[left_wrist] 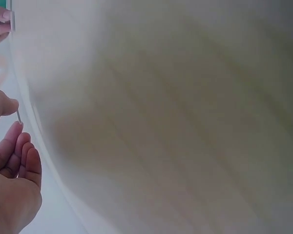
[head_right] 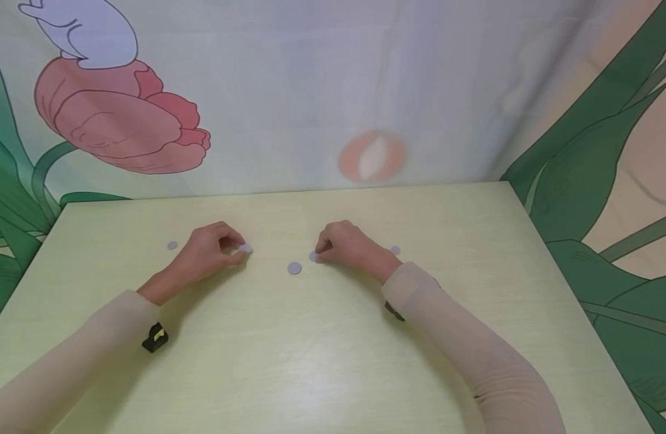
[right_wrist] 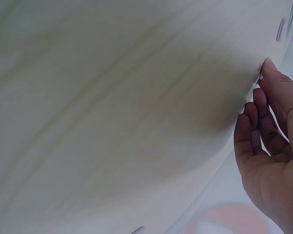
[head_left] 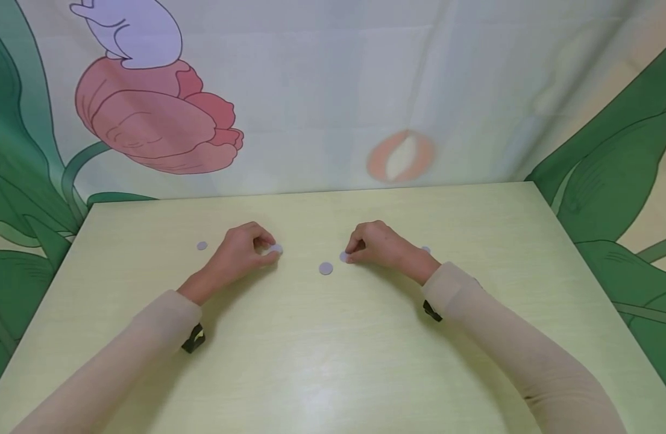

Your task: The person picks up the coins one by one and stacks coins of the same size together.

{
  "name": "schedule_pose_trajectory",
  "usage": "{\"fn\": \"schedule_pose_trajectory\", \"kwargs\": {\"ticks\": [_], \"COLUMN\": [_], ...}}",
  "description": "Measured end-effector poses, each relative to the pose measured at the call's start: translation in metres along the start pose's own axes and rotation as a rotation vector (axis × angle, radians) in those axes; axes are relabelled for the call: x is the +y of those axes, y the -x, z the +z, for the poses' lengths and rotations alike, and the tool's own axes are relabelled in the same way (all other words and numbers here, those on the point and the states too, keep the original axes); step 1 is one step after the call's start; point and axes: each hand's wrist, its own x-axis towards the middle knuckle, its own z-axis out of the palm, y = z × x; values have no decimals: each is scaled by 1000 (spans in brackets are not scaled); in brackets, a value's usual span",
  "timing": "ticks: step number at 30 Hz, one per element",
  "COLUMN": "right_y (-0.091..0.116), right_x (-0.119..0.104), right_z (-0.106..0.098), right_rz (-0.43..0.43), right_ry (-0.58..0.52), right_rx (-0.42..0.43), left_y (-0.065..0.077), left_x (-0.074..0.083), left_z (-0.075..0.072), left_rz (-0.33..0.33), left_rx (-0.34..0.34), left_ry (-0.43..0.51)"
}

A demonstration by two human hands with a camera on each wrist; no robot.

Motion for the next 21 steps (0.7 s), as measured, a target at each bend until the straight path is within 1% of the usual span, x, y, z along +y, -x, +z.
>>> {"fn": "schedule_pose_trajectory", "kwargs": {"ticks": [7,11,16,21], "right_y": [-1,-2,-2,-2], "right_x": [1,2,3,3], "right_z": [0,1,2,0], "right_rz": [-4,-8,5,7], "right_ry": [-1,-5,-2,3], "right_rx": [1,3,0,-2], "left_y": [-6,-9,-13,-18], "left_x": [13,21,29,36], "left_z": [6,9,15,21], "left_rz": [34,40,35,62], "left_rx": [-7,-13,-22,-33], "left_ry": [38,50,49,55]}}
